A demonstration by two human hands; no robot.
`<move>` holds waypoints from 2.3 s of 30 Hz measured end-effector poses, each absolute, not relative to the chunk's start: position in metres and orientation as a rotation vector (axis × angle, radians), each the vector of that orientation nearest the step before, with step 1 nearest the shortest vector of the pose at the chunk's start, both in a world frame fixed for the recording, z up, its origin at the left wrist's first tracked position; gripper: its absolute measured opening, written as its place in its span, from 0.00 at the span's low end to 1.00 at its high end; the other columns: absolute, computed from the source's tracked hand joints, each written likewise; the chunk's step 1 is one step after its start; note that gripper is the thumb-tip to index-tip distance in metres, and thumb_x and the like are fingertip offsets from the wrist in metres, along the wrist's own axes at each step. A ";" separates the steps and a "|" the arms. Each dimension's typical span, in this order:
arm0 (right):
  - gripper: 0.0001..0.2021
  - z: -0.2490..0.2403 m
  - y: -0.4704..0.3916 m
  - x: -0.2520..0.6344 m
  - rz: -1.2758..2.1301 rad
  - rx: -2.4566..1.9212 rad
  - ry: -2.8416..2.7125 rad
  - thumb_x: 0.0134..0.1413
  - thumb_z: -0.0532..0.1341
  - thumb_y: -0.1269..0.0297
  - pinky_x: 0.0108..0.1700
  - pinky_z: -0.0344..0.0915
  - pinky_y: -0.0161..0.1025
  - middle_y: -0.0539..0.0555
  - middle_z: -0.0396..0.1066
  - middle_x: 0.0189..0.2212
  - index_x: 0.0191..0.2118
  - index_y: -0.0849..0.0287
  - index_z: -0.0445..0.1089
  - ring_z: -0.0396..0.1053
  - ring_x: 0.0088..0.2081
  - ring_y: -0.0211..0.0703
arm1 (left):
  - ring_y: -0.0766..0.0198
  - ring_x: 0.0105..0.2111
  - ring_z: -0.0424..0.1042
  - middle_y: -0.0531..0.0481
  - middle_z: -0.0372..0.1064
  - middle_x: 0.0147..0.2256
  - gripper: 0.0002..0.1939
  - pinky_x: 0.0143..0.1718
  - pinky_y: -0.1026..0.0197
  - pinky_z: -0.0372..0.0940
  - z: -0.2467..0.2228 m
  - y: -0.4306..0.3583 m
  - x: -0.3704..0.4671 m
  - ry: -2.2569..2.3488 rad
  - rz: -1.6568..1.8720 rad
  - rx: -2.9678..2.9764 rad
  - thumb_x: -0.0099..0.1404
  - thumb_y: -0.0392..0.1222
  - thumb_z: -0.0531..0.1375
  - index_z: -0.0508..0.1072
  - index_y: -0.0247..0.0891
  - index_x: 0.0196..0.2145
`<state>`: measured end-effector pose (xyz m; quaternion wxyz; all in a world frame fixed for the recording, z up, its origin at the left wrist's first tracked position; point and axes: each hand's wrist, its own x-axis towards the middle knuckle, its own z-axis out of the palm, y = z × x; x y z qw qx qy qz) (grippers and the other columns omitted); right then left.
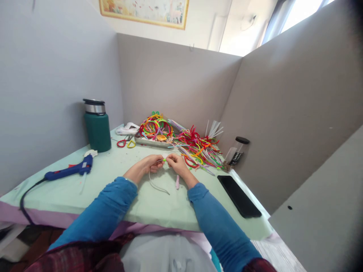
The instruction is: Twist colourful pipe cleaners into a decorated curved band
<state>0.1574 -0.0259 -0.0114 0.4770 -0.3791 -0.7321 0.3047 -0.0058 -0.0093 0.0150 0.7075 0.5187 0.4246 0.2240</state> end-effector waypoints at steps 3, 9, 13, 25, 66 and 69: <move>0.06 -0.012 -0.025 0.157 0.750 -0.921 -1.788 0.47 0.54 0.63 0.25 0.55 0.31 0.46 0.61 0.17 0.26 0.60 0.64 0.57 0.20 0.33 | 0.76 0.07 0.39 0.57 0.52 0.12 0.07 0.09 0.68 0.35 0.016 -0.011 -0.004 0.965 0.509 1.169 0.54 0.38 0.49 0.61 0.35 0.22; 0.07 -0.018 -0.019 0.157 0.646 -1.077 -1.788 0.47 0.53 0.63 0.26 0.55 0.31 0.47 0.62 0.17 0.25 0.60 0.65 0.58 0.21 0.34 | 0.76 0.08 0.45 0.57 0.56 0.13 0.09 0.11 0.68 0.40 0.015 -0.018 0.004 1.212 0.726 1.391 0.58 0.42 0.54 0.62 0.34 0.24; 0.07 -0.020 -0.016 0.157 0.633 -1.123 -1.777 0.47 0.54 0.63 0.26 0.55 0.31 0.46 0.62 0.17 0.25 0.59 0.65 0.59 0.21 0.34 | 0.77 0.09 0.49 0.58 0.58 0.14 0.12 0.11 0.69 0.44 0.008 -0.013 0.004 1.245 0.886 1.580 0.55 0.46 0.58 0.63 0.34 0.24; 0.07 -0.017 -0.017 0.158 0.598 -1.152 -1.771 0.47 0.54 0.63 0.27 0.55 0.32 0.47 0.63 0.17 0.25 0.60 0.66 0.59 0.22 0.34 | 0.76 0.12 0.54 0.52 0.69 0.23 0.14 0.13 0.69 0.50 0.003 -0.002 0.003 1.342 0.931 1.881 0.51 0.47 0.61 0.71 0.32 0.28; 0.07 -0.020 -0.016 0.159 0.579 -1.167 -1.795 0.46 0.53 0.63 0.27 0.55 0.32 0.47 0.63 0.18 0.25 0.60 0.66 0.59 0.23 0.34 | 0.65 0.27 0.68 0.49 0.72 0.26 0.11 0.27 0.66 0.56 0.006 -0.003 -0.001 1.440 0.821 2.255 0.53 0.44 0.56 0.74 0.34 0.29; 0.07 -0.022 -0.015 0.159 0.580 -1.167 -1.803 0.46 0.53 0.64 0.27 0.54 0.32 0.47 0.63 0.18 0.25 0.60 0.66 0.59 0.22 0.34 | 0.65 0.26 0.68 0.49 0.72 0.26 0.11 0.26 0.66 0.56 0.006 -0.003 0.000 1.427 0.800 2.219 0.52 0.43 0.56 0.74 0.34 0.29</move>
